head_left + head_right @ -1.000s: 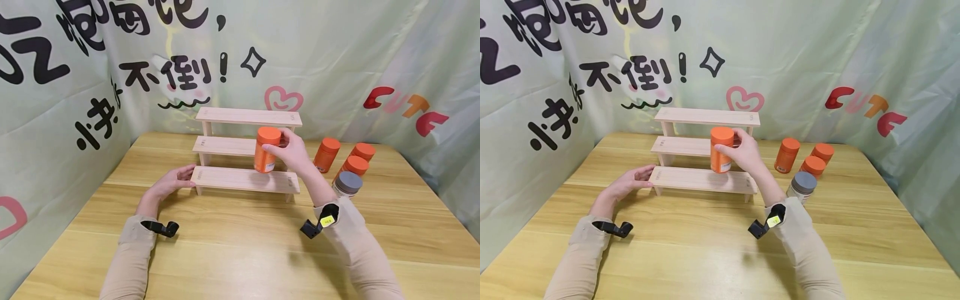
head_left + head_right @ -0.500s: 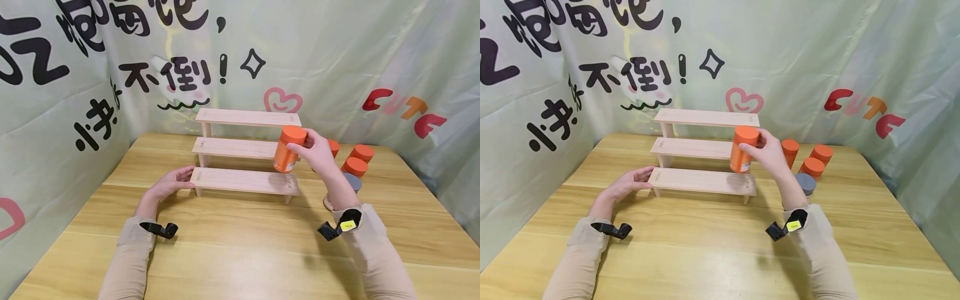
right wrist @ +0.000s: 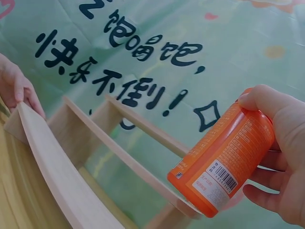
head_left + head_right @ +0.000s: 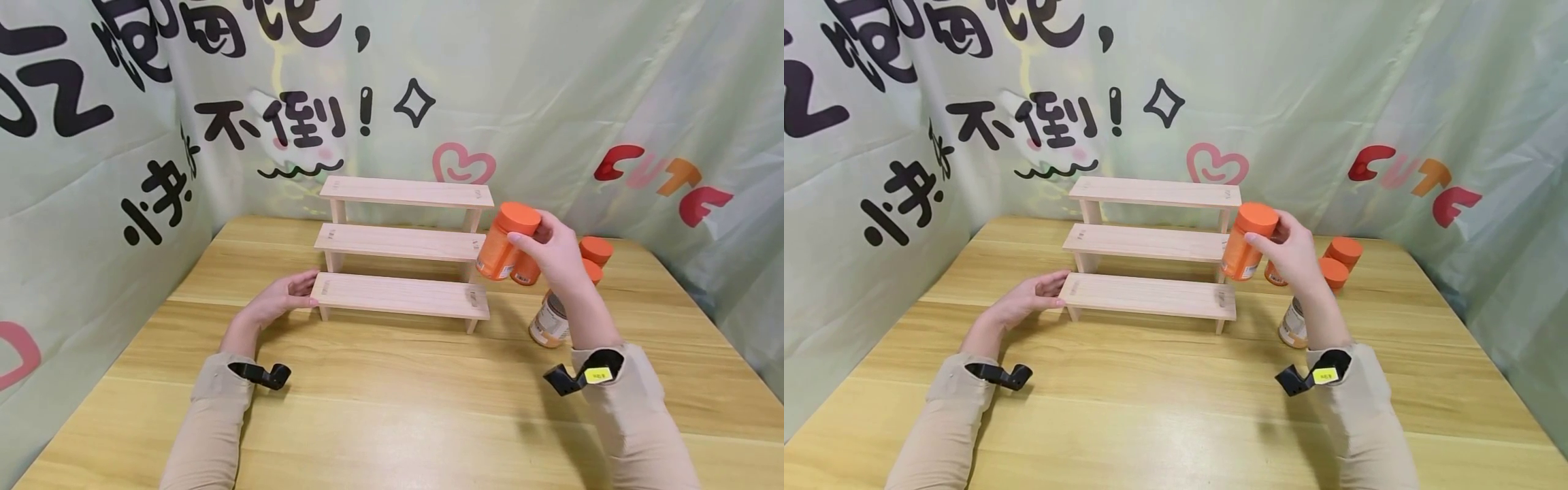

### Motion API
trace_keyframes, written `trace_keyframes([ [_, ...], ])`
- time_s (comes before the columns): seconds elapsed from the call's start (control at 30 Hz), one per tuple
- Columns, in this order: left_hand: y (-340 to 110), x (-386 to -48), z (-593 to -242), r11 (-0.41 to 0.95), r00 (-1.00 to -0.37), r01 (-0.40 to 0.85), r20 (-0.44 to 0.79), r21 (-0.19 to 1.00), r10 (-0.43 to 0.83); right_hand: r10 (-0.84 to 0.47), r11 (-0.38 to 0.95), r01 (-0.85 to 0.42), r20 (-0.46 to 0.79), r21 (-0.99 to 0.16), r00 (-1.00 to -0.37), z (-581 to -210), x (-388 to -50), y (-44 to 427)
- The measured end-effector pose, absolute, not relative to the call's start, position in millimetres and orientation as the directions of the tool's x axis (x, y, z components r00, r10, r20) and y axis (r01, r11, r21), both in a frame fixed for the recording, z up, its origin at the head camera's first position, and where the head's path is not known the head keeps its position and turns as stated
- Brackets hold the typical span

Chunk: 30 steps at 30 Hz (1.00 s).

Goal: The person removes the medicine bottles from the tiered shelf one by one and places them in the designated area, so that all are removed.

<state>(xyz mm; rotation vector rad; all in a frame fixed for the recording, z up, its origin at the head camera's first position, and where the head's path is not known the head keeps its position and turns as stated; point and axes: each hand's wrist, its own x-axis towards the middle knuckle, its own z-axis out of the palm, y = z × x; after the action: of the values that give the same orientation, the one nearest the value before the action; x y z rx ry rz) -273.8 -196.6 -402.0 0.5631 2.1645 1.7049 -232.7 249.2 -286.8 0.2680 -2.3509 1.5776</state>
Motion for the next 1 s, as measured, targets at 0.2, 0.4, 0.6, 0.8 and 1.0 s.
trace_keyframes([
  [0.2, -197, -273, -401, 0.202, -0.870, 0.100, -0.013, 0.974, 0.493, 0.046, 0.401, -0.296, 0.342, -0.867, -0.938, -282, -229, 265],
  [0.4, -196, -274, -402, 0.212, -0.872, 0.100, -0.017, 0.972, 0.488, 0.083, 0.415, -0.292, 0.355, -0.862, -0.931, -281, -226, 284],
  [0.6, -195, -273, -401, 0.194, -0.869, 0.093, -0.016, 0.977, 0.495, 0.121, 0.460, -0.259, 0.349, -0.849, -0.929, -280, -219, 301],
  [0.8, -194, -272, -400, 0.179, -0.864, 0.089, -0.013, 0.980, 0.504, 0.159, 0.500, -0.233, 0.354, -0.834, -0.922, -278, -213, 317],
  [1.0, -195, -272, -401, 0.194, -0.871, 0.091, -0.016, 0.977, 0.492, 0.204, 0.524, -0.182, 0.330, -0.832, -0.922, -274, -203, 336],
])
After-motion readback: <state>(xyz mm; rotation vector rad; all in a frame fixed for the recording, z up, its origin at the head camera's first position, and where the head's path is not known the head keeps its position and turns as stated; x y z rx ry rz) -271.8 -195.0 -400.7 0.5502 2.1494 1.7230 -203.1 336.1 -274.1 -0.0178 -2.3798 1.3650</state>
